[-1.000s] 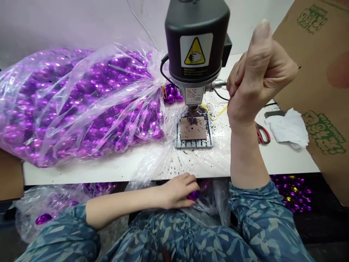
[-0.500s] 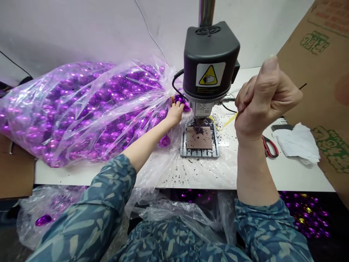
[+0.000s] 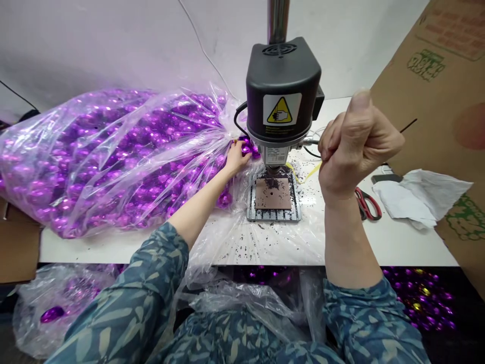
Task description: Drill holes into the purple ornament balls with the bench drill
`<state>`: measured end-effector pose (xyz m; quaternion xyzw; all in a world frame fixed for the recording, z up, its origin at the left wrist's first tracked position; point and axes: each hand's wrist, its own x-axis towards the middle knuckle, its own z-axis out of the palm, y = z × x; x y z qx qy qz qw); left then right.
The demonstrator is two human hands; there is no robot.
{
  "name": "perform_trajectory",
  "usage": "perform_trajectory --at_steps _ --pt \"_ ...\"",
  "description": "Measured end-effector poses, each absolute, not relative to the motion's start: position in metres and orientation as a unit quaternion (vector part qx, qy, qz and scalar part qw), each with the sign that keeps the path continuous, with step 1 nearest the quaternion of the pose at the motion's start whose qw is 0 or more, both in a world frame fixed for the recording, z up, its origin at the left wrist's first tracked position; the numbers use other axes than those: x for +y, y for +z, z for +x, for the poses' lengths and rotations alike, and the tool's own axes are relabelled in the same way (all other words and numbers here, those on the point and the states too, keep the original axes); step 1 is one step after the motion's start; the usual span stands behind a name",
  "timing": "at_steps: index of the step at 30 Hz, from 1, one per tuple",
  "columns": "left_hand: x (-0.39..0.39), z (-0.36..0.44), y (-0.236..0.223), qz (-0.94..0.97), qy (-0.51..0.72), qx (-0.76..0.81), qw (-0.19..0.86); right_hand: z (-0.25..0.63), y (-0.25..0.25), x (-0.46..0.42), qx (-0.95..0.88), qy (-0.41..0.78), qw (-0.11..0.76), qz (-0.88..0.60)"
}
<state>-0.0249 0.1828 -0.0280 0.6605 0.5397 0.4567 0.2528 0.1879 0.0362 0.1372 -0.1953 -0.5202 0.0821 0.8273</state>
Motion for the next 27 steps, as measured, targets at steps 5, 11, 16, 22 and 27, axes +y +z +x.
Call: perform_trajectory --at_steps 5,11,16,22,27 --pt "0.131 -0.033 -0.008 0.504 0.499 0.521 0.475 0.186 0.138 0.033 -0.512 0.081 0.827 -0.217" --pt "0.073 -0.031 -0.016 0.479 0.494 0.443 0.574 0.185 0.139 0.033 -0.503 0.075 0.826 -0.244" --pt "0.061 -0.014 -0.042 0.557 0.488 0.39 0.546 0.185 0.138 0.038 -0.509 0.058 0.826 -0.233" --pt "0.056 0.002 -0.052 0.58 0.467 0.379 0.549 0.187 0.137 0.035 -0.521 0.074 0.824 -0.21" --pt "0.056 0.007 -0.057 0.589 0.472 0.378 0.536 0.186 0.137 0.031 -0.514 0.075 0.818 -0.247"
